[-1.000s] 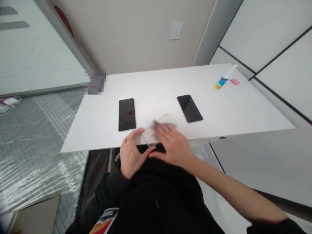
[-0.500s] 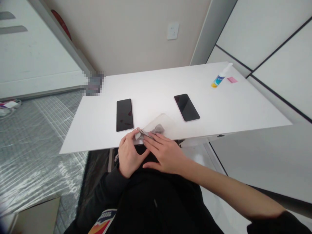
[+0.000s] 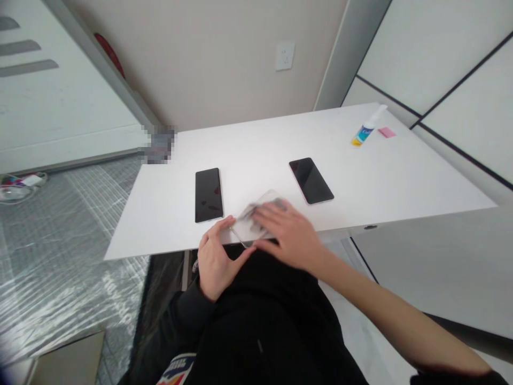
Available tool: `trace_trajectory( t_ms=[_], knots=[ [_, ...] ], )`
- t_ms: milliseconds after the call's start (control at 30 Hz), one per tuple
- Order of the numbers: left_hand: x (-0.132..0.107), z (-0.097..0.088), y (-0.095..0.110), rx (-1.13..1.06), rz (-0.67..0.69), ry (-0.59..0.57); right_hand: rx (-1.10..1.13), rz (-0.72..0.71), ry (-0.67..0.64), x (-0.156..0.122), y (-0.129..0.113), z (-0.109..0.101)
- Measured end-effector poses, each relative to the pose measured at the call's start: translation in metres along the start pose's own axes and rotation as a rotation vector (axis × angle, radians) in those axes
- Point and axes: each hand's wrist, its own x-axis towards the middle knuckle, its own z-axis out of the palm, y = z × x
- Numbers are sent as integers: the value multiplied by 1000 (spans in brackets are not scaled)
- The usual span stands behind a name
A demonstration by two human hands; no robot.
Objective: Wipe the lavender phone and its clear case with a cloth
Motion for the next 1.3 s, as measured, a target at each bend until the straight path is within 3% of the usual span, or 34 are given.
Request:
trace_trajectory(
  t_ms=[67,133,167,233,367,500,733,800,867,933,1000,1067,1167,1300],
  knots=[
    [0,0,0,12,-2,-2,-32,42,84,-2,0,1],
    [0,-1,1,11,2,-17,68,-98,-27,-2,0,1],
    [0,-1,0,8,1,-21,74,-101,-28,-2,0,1],
    [0,-2,0,3,-2,-22,-8,41,78,-1,0,1],
    [-1,-5,-2,-7,31,-41,132,-111,-10,1,5,0],
    [-2,-8,-2,42,71,-39,88,89,134,6,19,0],
    [-2,-18,1,9,320,-98,216,132,155,20,26,1],
    [0,-20,1,-47,357,-85,346,191,275,22,27,-5],
    [1,-23,1,-131,300,-46,462,331,552,22,28,-15],
    [3,-24,3,-244,143,-1,473,457,920,18,27,-24],
    [6,-23,6,-355,-52,38,401,454,1116,11,25,-31],
    [10,-21,8,-427,-209,80,310,348,1030,5,24,-31],
    [21,-18,7,-422,-304,58,210,212,741,2,24,-23],
    [32,-19,3,-86,-103,-73,212,154,512,6,30,-8]
  ],
)
